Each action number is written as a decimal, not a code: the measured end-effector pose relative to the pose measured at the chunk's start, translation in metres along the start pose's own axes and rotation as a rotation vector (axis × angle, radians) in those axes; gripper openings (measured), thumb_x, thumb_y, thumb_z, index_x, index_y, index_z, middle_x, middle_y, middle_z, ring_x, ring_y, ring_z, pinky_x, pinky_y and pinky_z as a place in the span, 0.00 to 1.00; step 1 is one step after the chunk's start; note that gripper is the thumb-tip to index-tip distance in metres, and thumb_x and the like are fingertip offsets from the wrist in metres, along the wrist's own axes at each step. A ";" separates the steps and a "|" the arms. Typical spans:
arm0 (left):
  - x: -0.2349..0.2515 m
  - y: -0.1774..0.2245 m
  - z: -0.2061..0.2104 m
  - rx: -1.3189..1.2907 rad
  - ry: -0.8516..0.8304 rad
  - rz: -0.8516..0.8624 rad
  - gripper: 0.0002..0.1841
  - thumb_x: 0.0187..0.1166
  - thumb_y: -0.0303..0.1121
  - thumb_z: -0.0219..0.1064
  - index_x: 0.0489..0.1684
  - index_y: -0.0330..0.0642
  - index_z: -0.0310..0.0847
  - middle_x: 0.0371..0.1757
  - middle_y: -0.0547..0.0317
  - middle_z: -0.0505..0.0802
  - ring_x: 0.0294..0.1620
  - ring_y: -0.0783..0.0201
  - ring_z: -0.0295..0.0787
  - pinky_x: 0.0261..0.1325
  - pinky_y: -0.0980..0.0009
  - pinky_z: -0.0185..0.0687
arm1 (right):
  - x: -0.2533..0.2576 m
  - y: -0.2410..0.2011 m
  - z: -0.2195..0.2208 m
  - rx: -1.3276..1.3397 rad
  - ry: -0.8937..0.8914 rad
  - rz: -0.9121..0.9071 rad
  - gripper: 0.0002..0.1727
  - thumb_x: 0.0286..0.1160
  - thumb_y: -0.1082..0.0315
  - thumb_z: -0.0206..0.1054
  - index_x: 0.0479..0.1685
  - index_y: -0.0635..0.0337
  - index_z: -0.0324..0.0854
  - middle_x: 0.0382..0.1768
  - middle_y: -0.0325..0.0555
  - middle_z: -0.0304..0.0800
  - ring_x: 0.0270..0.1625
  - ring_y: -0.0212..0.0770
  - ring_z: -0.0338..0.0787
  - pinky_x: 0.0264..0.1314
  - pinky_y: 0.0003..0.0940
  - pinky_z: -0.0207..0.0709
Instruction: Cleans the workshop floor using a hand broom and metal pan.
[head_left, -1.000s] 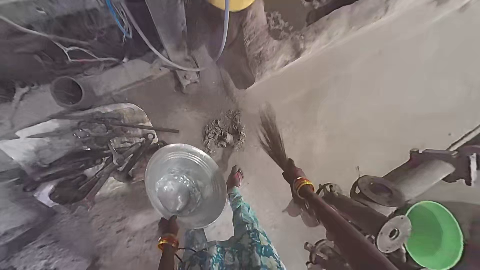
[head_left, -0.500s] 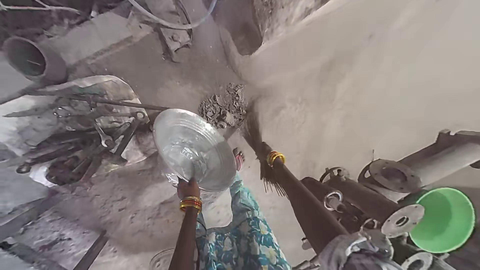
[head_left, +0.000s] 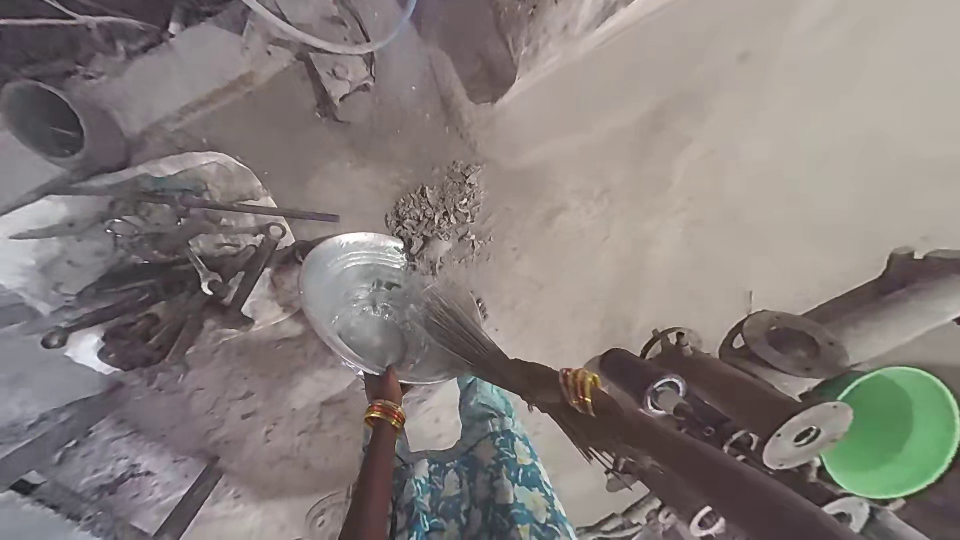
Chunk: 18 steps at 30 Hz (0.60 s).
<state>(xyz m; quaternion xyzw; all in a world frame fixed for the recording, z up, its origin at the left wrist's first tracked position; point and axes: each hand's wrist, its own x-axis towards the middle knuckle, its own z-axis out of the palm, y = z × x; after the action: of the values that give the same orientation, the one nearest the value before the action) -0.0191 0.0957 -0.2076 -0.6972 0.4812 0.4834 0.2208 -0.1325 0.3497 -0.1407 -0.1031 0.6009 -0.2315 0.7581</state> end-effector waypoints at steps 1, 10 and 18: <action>0.000 0.001 0.000 0.006 -0.004 -0.008 0.35 0.85 0.25 0.60 0.91 0.36 0.47 0.78 0.25 0.73 0.65 0.35 0.84 0.56 0.43 0.87 | -0.019 0.000 0.000 -0.057 0.033 -0.097 0.20 0.88 0.73 0.55 0.66 0.86 0.66 0.48 0.76 0.80 0.47 0.60 0.84 0.48 0.46 0.79; 0.011 0.058 -0.011 -0.142 0.272 0.104 0.29 0.88 0.36 0.63 0.82 0.27 0.65 0.79 0.32 0.77 0.80 0.47 0.73 0.81 0.52 0.65 | -0.047 0.002 -0.106 -0.519 0.516 0.619 0.46 0.80 0.77 0.62 0.97 0.47 0.43 0.72 0.79 0.74 0.69 0.80 0.79 0.63 0.73 0.74; 0.005 0.048 0.019 -0.158 0.470 0.144 0.23 0.93 0.33 0.53 0.81 0.26 0.67 0.78 0.32 0.80 0.81 0.48 0.75 0.83 0.58 0.64 | 0.081 0.014 -0.212 -0.445 0.657 0.603 0.43 0.71 0.76 0.71 0.89 0.63 0.57 0.69 0.80 0.79 0.70 0.79 0.80 0.65 0.76 0.72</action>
<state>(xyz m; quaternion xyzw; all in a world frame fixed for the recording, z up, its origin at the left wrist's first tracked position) -0.0701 0.0870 -0.2131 -0.7694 0.5285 0.3586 0.0128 -0.3191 0.3489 -0.2713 -0.0056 0.8458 0.1118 0.5215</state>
